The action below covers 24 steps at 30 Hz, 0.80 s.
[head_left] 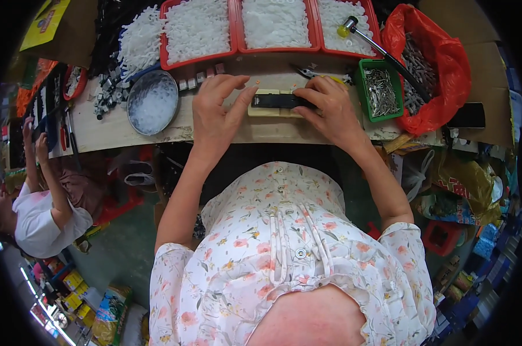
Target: Assembling small plastic and metal components using a jig, pliers, and a small hammer at a workbench.
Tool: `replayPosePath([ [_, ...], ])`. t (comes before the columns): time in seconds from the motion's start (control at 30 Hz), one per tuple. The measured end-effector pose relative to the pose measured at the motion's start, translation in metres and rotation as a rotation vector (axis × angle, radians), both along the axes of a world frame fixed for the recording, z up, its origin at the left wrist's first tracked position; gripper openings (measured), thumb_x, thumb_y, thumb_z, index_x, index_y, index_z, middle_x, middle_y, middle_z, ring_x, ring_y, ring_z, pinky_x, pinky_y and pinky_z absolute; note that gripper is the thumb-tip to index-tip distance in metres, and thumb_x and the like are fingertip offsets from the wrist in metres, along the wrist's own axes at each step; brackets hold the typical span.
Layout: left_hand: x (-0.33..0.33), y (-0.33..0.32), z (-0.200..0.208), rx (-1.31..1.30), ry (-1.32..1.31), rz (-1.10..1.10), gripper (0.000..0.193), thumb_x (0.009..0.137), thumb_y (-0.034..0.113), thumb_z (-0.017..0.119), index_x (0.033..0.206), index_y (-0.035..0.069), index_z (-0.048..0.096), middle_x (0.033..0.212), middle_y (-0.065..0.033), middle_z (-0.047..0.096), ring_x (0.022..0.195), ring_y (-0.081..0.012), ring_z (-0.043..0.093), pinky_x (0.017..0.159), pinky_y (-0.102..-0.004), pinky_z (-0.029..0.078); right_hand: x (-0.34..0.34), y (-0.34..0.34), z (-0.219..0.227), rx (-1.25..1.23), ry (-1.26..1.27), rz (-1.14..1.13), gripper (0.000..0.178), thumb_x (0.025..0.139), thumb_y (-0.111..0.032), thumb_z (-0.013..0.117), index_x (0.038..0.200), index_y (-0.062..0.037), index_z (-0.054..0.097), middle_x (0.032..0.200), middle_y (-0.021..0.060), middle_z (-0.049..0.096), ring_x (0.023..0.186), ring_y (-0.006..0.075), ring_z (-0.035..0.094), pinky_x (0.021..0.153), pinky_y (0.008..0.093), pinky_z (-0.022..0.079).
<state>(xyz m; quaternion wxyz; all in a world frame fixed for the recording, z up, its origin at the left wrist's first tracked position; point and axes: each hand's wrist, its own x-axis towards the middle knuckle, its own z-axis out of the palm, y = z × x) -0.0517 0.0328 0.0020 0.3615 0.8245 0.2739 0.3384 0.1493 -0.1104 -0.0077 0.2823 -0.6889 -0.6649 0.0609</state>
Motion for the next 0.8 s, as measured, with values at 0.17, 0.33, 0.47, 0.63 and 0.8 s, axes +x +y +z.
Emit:
replayPosePath([
  [0.17, 0.005, -0.01, -0.009, 0.093, 0.047, -0.041, 0.021, 0.083, 0.011, 0.074, 0.101, 0.001, 0.071, 0.095, -0.0131, 0.066, 0.092, -0.0317, 0.062, 0.08, -0.0403, 0.049, -0.002, 0.0, 0.001, -0.029, -0.023, -0.012, 0.032, 0.077, -0.02, 0.078, 0.105, -0.0076, 0.069, 0.095, 0.0086, 0.06, 0.095, 0.0296, 0.059, 0.088, 0.0439, 0.043],
  [0.33, 0.023, -0.026, -0.024, 0.481, 0.086, -0.329, 0.031, 0.08, 0.004, 0.067, 0.111, -0.004, 0.067, 0.112, -0.0154, 0.062, 0.108, -0.0327, 0.06, 0.089, -0.0428, 0.049, -0.002, -0.002, 0.0, -0.014, -0.045, -0.016, 0.033, 0.078, -0.019, 0.078, 0.107, -0.0067, 0.069, 0.096, 0.0096, 0.06, 0.096, 0.0301, 0.059, 0.089, 0.0427, 0.044],
  [0.47, 0.021, -0.032, -0.037, 0.528, 0.119, -0.357, 0.032, 0.078, 0.001, 0.064, 0.108, -0.011, 0.064, 0.115, -0.0186, 0.061, 0.111, -0.0336, 0.059, 0.092, -0.0422, 0.049, 0.018, -0.003, 0.014, 0.0, 0.059, 0.058, 0.031, 0.082, -0.019, 0.075, 0.109, -0.0044, 0.069, 0.101, 0.0128, 0.063, 0.097, 0.0321, 0.061, 0.084, 0.0412, 0.049],
  [0.63, 0.023, -0.03, -0.041, 0.642, 0.111, -0.358, 0.029, 0.079, -0.003, 0.065, 0.107, -0.01, 0.064, 0.114, -0.0196, 0.063, 0.107, -0.0342, 0.063, 0.09, -0.0438, 0.052, 0.107, -0.002, 0.036, 0.143, -0.359, -0.388, 0.025, 0.085, -0.015, 0.072, 0.108, -0.0048, 0.07, 0.098, 0.0145, 0.064, 0.096, 0.0342, 0.062, 0.081, 0.0425, 0.051],
  [0.8, 0.027, -0.03, -0.04, 0.687, 0.097, -0.347, 0.028, 0.079, -0.002, 0.066, 0.105, -0.01, 0.065, 0.111, -0.0196, 0.064, 0.103, -0.0337, 0.065, 0.086, -0.0429, 0.053, 0.161, 0.004, 0.018, -0.099, -0.542, -0.41, 0.018, 0.087, -0.014, 0.069, 0.101, -0.004, 0.066, 0.098, 0.0136, 0.062, 0.098, 0.0352, 0.061, 0.082, 0.0451, 0.051],
])
